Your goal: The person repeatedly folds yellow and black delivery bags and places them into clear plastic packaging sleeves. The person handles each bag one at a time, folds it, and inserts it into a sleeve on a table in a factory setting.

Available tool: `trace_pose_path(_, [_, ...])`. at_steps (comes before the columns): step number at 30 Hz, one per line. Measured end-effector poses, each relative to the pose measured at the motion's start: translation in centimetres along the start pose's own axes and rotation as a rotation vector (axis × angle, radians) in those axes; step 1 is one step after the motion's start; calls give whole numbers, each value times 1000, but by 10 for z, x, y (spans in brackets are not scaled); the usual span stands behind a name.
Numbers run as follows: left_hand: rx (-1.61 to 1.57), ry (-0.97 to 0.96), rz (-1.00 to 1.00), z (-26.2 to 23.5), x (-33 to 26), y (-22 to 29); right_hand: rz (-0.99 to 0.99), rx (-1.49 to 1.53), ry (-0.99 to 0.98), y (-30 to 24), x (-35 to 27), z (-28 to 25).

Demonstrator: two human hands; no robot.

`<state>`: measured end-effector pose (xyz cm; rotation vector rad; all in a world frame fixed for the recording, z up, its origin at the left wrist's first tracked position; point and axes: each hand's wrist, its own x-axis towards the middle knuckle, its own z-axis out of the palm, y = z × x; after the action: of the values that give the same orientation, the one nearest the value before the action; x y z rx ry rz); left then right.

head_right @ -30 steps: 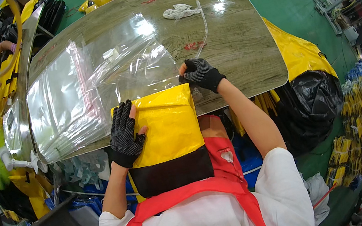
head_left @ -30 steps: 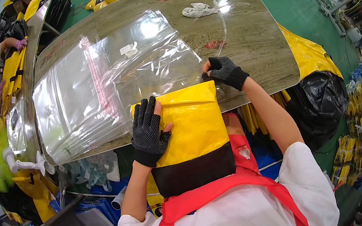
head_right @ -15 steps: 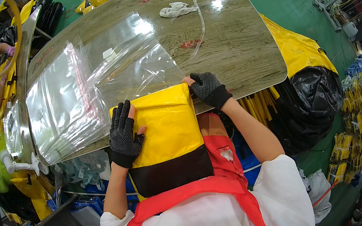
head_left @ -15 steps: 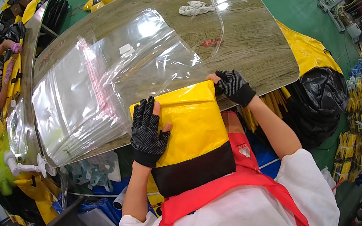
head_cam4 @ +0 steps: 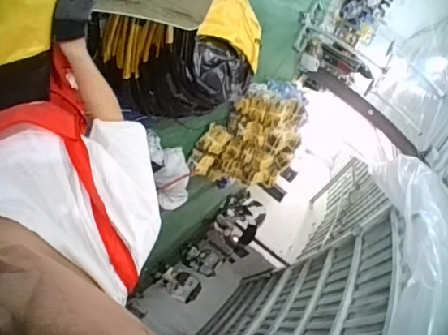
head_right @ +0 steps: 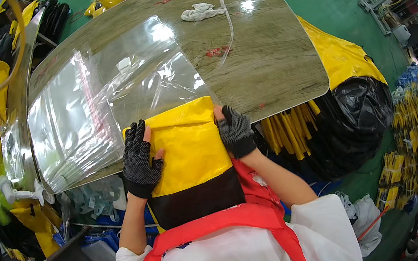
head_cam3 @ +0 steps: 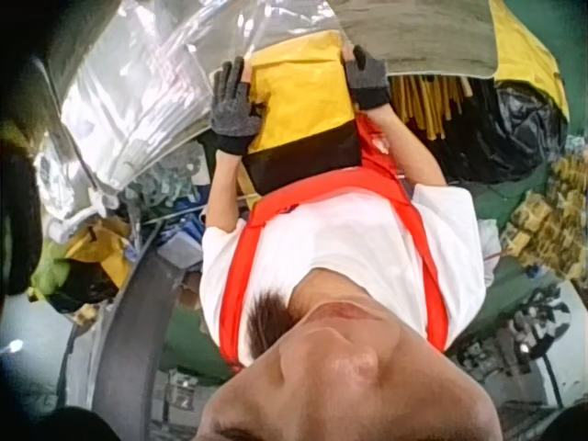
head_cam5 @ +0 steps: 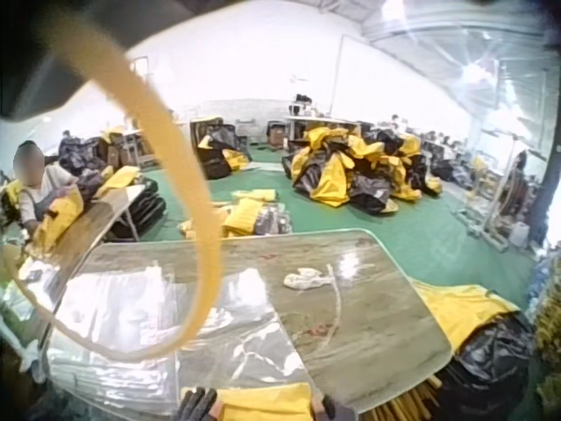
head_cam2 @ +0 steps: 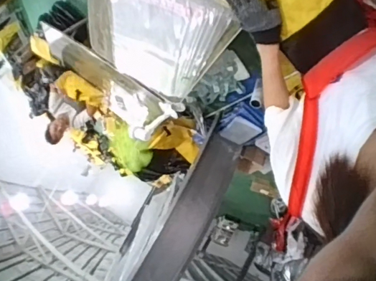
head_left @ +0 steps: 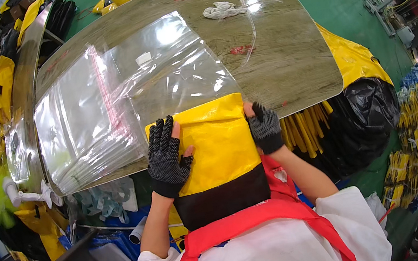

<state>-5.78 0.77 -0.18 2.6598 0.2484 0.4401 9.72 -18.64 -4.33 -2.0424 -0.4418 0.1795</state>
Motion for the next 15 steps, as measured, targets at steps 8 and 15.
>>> trace_pose_path(8, [-71, 45, 23, -1, -7, -2, -91, -19, -313, 10, -19, -42])
trace_pose_path(15, [-540, 393, -318, -3, -18, -41, -151, 239, -296, -32, -8, -5])
